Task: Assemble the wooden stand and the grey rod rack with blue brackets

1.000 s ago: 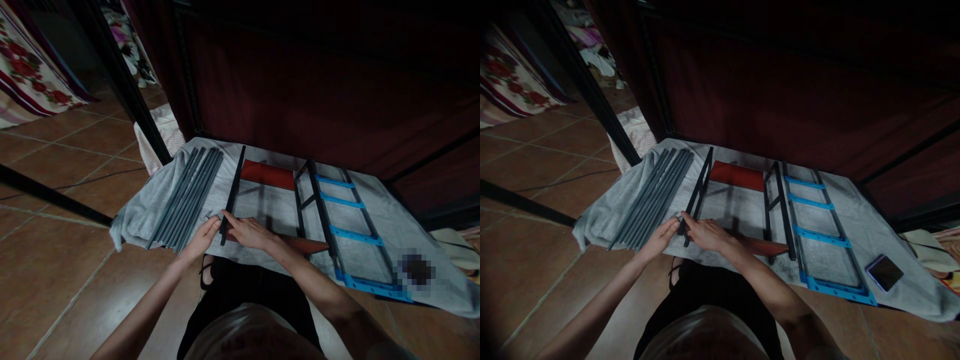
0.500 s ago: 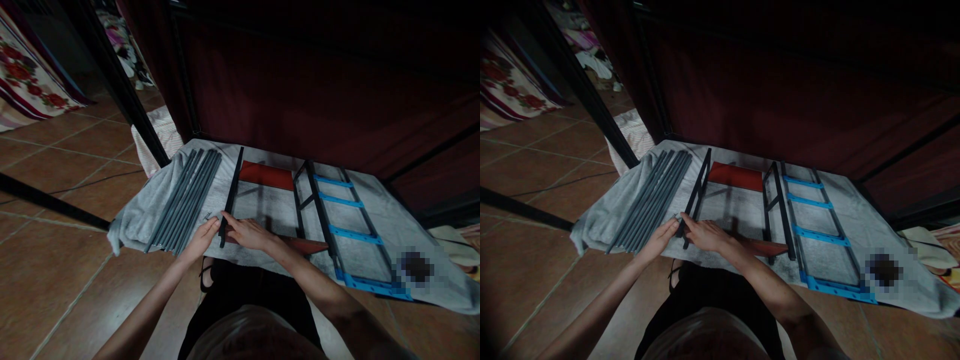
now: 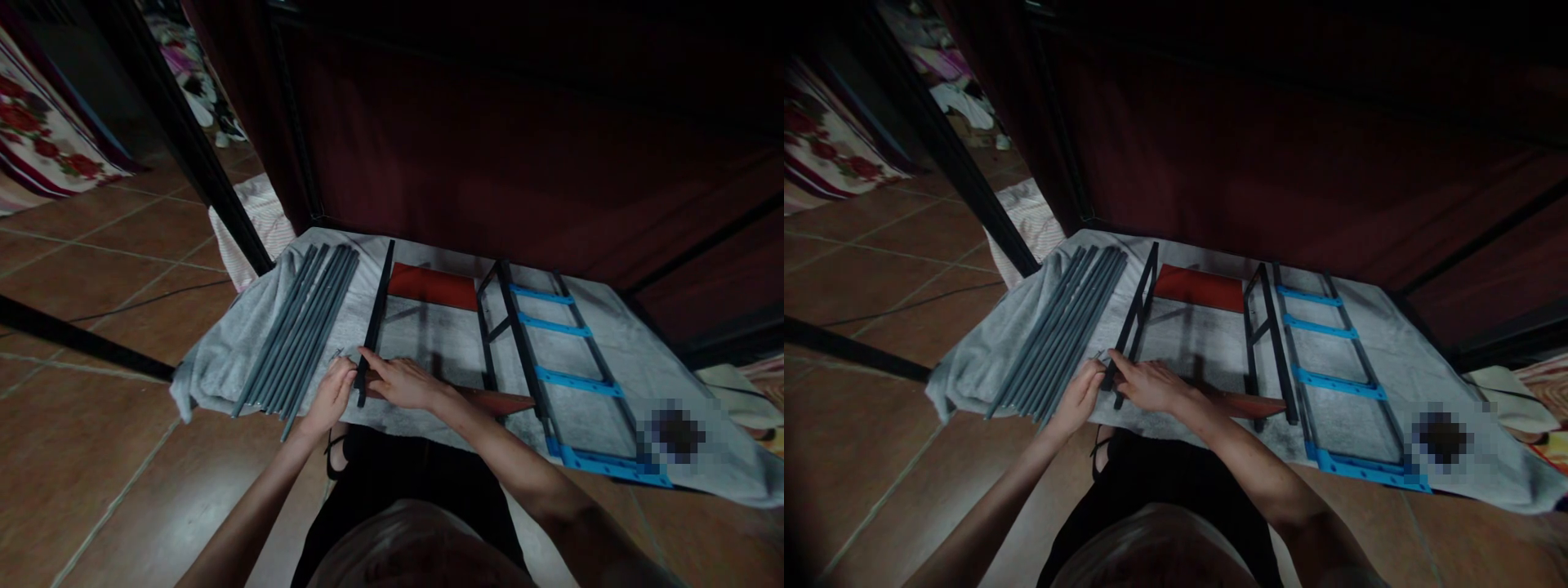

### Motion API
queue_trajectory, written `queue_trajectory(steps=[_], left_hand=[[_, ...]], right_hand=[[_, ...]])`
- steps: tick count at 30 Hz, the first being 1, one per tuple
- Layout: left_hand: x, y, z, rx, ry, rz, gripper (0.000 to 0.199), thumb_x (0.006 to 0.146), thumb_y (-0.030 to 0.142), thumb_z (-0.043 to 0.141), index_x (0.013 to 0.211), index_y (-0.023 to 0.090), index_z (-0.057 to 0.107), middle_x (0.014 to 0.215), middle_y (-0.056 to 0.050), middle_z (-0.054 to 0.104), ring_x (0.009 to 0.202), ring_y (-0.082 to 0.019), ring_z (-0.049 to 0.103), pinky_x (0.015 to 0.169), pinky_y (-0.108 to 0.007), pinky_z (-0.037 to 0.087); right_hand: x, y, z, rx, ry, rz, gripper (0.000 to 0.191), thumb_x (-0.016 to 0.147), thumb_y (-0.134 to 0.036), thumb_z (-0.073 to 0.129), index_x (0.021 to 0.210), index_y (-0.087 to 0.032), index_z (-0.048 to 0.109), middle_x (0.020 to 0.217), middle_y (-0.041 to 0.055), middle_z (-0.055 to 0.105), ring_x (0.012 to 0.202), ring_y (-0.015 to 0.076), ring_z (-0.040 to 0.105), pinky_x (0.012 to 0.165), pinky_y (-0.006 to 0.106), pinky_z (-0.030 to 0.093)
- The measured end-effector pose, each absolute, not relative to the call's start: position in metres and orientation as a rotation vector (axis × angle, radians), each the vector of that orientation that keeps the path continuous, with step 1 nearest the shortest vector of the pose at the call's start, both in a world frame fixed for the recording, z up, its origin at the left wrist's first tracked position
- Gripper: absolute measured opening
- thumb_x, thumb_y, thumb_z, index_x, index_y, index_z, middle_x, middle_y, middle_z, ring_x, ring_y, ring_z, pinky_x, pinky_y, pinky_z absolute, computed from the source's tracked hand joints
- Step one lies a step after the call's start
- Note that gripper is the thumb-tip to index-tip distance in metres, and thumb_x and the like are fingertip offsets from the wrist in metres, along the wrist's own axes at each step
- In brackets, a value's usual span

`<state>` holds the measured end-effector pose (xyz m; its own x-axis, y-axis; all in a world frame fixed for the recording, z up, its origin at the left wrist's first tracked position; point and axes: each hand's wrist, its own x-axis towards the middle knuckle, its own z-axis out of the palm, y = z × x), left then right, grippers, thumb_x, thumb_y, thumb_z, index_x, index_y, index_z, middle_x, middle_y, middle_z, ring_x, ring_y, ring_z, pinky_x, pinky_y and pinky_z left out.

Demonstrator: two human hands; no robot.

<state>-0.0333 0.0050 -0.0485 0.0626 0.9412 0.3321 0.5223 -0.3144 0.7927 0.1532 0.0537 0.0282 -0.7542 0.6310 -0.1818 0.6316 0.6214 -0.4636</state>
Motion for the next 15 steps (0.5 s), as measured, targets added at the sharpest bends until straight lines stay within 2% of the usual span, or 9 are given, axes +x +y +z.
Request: queue_trajectory(steps=[2,8,13,15], left_hand=[[-0.037,0.005,-0.043,1.869,1.442,1.121,0.034,0.099,0.045,0.034,0.082,0.021,0.053,0.081,-0.004,0.054,0.084,-0.02,0.052,0.082,-0.033,0.045],[-0.039,0.004,-0.029,1.669,1.42,1.019,0.035,0.098,0.048,0.037,0.077,0.021,0.047,0.073,0.001,0.046,0.071,-0.016,0.047,0.067,-0.028,0.041],[-0.034,0.002,-0.032,1.701,1.447,1.08,0.035,0.097,0.048,0.038,0.078,0.021,0.048,0.074,0.001,0.047,0.072,-0.016,0.05,0.07,-0.028,0.043],[-0.035,0.001,-0.035,1.72,1.466,1.071,0.035,0.098,0.048,0.038,0.079,0.021,0.05,0.074,0.001,0.048,0.072,-0.017,0.052,0.07,-0.028,0.044]], right_hand=[[0.154,0.053,0.03,1.109,2.824,-0.787,0.07,0.098,-0.03,0.048,0.159,-0.022,0.015,0.124,0.0086,0.07,0.105,0.0247,0.07,0.088,0.034,0.051],[0.17,0.044,0.033,1.21,2.853,-0.748,0.074,0.097,-0.038,0.053,0.159,-0.024,0.014,0.127,0.01,0.069,0.109,0.0275,0.068,0.09,0.037,0.051],[0.193,0.028,0.026,1.358,2.889,-0.686,0.07,0.097,-0.031,0.054,0.158,-0.023,0.021,0.121,0.011,0.07,0.107,0.027,0.069,0.092,0.039,0.052],[0.202,0.02,0.023,1.391,2.965,-0.628,0.066,0.097,-0.028,0.053,0.157,-0.02,0.025,0.126,0.0129,0.068,0.112,0.0263,0.066,0.097,0.04,0.051]])
